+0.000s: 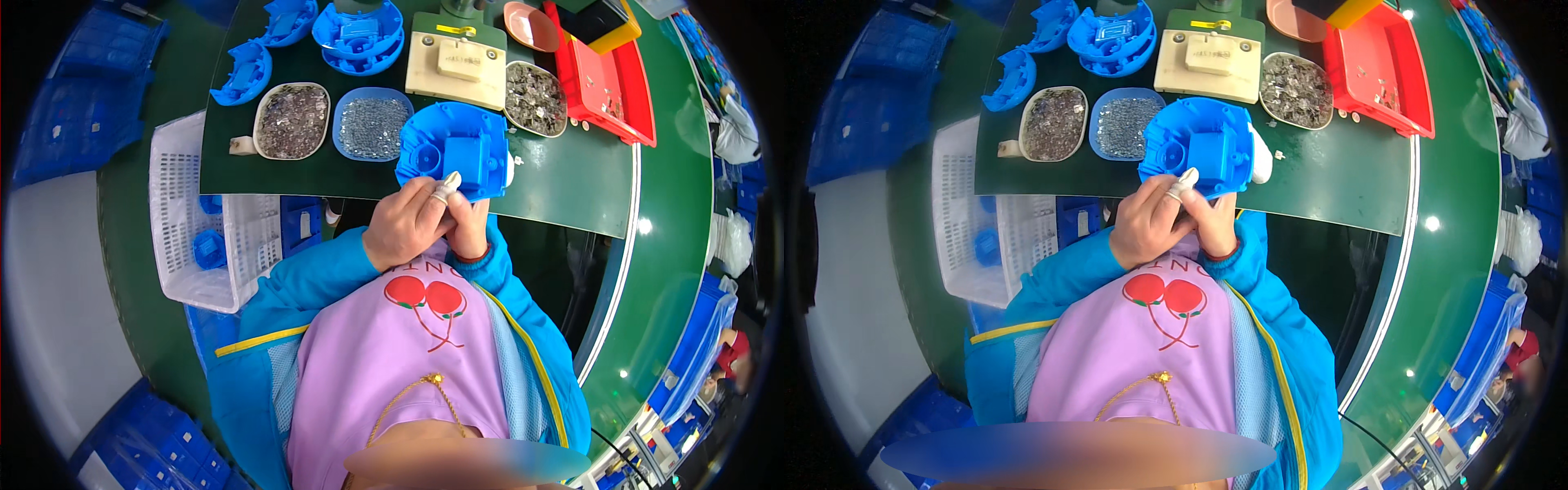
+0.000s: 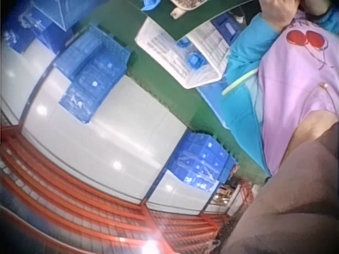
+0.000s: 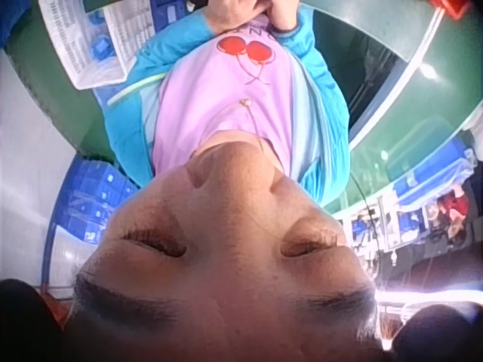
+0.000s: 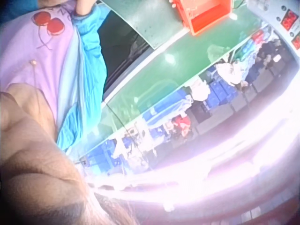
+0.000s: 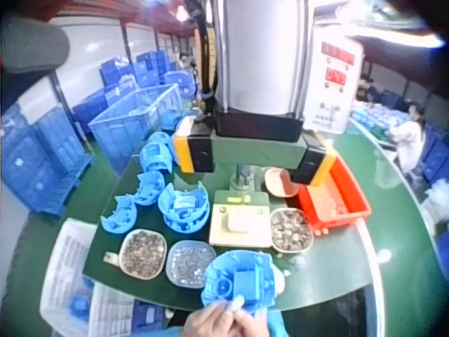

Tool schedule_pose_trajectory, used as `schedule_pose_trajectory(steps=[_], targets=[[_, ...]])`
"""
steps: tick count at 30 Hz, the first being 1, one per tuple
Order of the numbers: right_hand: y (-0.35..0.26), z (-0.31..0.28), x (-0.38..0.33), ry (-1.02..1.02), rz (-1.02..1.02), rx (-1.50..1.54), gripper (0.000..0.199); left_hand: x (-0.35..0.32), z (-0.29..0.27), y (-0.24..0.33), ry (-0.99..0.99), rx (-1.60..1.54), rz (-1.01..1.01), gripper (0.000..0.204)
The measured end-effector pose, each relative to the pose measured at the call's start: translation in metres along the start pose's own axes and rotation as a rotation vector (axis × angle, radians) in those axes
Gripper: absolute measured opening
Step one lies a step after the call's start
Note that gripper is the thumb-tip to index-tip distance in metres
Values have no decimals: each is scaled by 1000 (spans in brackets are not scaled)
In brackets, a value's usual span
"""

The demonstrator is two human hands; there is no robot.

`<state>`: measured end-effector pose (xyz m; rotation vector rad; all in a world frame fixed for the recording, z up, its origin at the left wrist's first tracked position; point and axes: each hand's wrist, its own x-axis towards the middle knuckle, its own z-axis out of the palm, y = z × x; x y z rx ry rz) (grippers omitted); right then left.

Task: The person assembles blue plastic housings by hand, attaching small screws and applying adhesive to them on a production line.

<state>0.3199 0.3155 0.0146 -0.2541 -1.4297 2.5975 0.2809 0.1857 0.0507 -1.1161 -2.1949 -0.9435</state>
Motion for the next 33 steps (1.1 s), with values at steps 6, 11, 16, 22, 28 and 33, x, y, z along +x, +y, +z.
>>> schedule_pose_trajectory(steps=[6, 11, 16, 22, 28, 33], targets=[[-25, -42, 18, -287, 141, -8, 88, -1, -29, -8, 200, -137, -29, 55], [-45, -37, 15, -570, 358, -161, 95, 4, -23, -27, -220, -807, -825, 49], [-20, -29, 14, -98, 166, -338, 58, -5, -9, -40, -36, -662, -708, 41], [-17, -32, 19, -4, 80, -287, 64, 12, 3, -140, 30, -62, -491, 17], [-19, -39, 12, 36, 87, -273, 60, 12, 27, -166, -154, 169, -490, 6], [-39, -28, 15, 215, 254, 200, 57, 13, 27, -168, -193, 243, -489, 6]])
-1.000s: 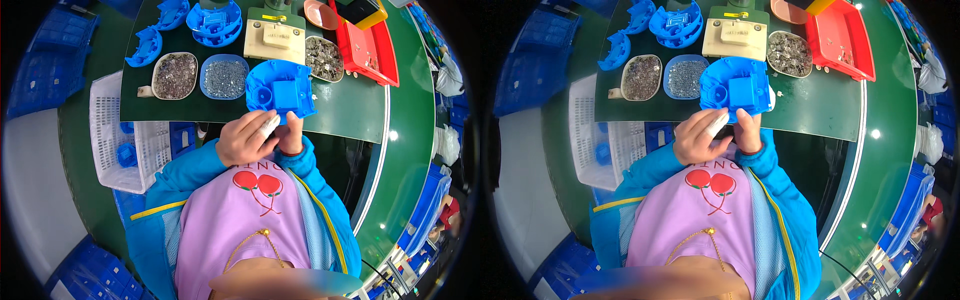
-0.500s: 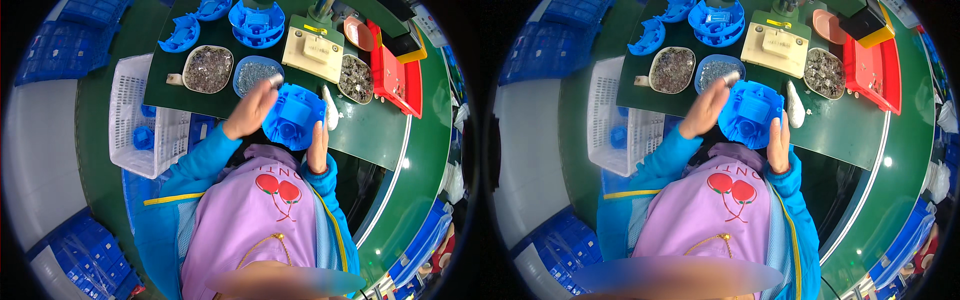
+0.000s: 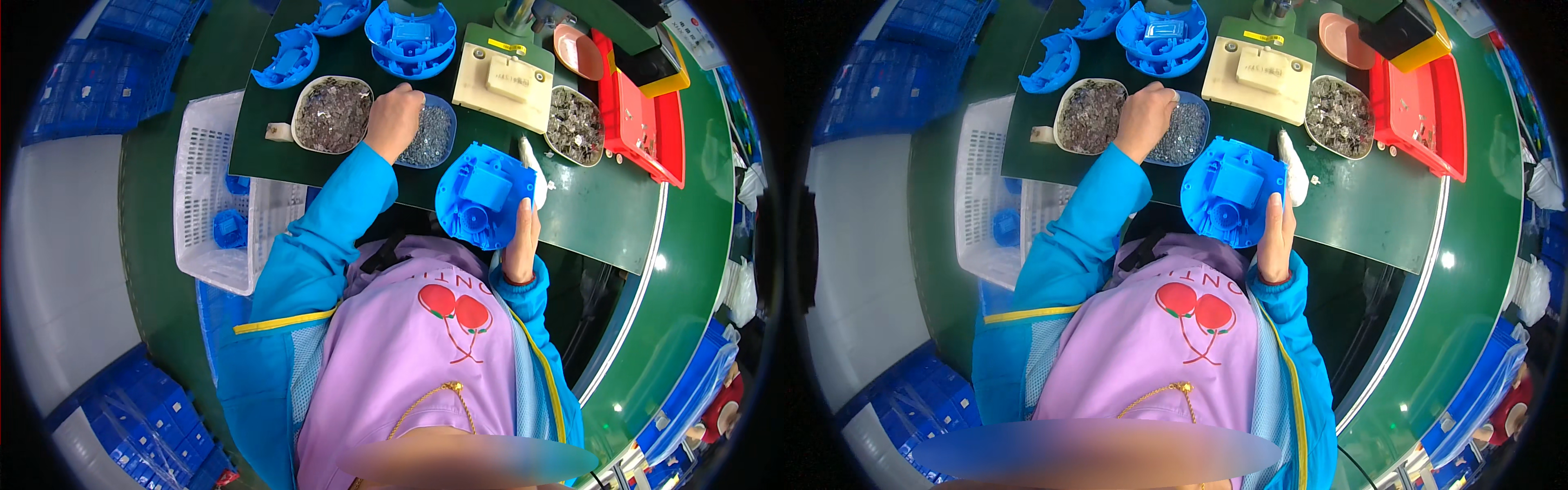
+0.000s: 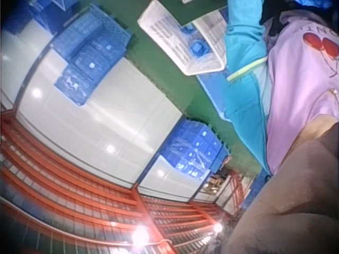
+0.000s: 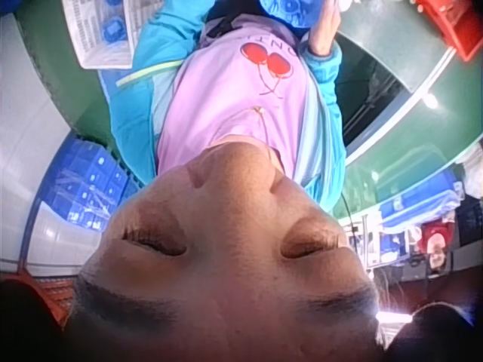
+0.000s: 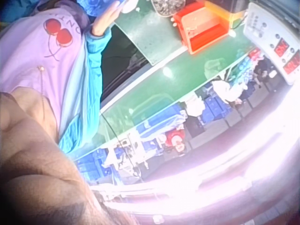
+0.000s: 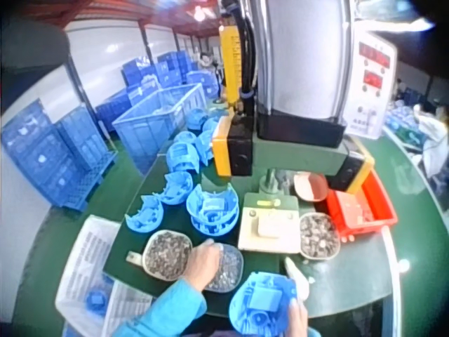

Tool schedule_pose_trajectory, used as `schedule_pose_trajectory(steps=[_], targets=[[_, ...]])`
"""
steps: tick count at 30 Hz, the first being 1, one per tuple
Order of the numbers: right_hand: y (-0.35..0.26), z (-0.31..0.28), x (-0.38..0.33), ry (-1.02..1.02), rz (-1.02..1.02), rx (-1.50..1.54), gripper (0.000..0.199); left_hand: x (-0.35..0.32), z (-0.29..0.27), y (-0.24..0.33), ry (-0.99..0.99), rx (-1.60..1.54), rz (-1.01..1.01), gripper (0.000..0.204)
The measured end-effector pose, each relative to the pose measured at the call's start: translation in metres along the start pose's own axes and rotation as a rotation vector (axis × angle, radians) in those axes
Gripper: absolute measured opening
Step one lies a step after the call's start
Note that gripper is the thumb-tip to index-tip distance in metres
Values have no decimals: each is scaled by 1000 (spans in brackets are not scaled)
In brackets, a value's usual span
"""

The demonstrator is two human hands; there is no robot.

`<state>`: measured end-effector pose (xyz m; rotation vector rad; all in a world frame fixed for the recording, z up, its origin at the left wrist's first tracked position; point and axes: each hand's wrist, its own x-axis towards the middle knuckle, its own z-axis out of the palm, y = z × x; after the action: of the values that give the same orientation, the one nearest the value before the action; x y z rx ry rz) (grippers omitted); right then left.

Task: The person assembles blue plastic housings by hand, attaching small screws and applying adhesive to them on a production line.

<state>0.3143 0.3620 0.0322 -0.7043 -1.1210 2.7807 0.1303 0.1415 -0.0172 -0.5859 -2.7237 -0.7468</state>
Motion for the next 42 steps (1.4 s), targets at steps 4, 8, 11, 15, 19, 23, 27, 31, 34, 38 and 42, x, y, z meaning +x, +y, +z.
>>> schedule_pose_trajectory(steps=[4, 8, 11, 15, 19, 23, 27, 31, 34, 38, 42], targets=[[14, -13, 6, -172, -240, -589, 57, 7, -5, 2, -94, 87, 24, 6], [16, -11, 4, -163, -256, -620, 55, 10, -6, 2, -153, 172, 43, 6], [18, -10, 2, -155, -270, -618, 54, 8, -9, 3, -137, 142, 57, 6], [14, -16, 3, -84, -312, -577, 56, -7, -41, 25, -33, -198, 98, 5], [12, -25, 3, -109, -240, -555, 55, -32, -38, 23, -173, -198, 133, 7], [11, -14, 6, -122, -313, -576, 55, -38, -32, 27, -187, -121, 96, 4], [15, -16, 8, -152, -317, -564, 55, -38, -31, 31, -174, -16, 166, 2], [17, -22, 6, -139, -268, -534, 55, -37, -30, 34, -195, 49, 208, 2], [19, -29, 5, -133, -269, -532, 54, -37, -32, 35, -194, 56, 215, 1], [17, -27, 2, -101, -262, -527, 54, -39, -31, 38, -155, -43, 194, 1], [17, -25, 3, -96, -280, -539, 54, -37, -27, 38, -212, -61, 193, 2]])
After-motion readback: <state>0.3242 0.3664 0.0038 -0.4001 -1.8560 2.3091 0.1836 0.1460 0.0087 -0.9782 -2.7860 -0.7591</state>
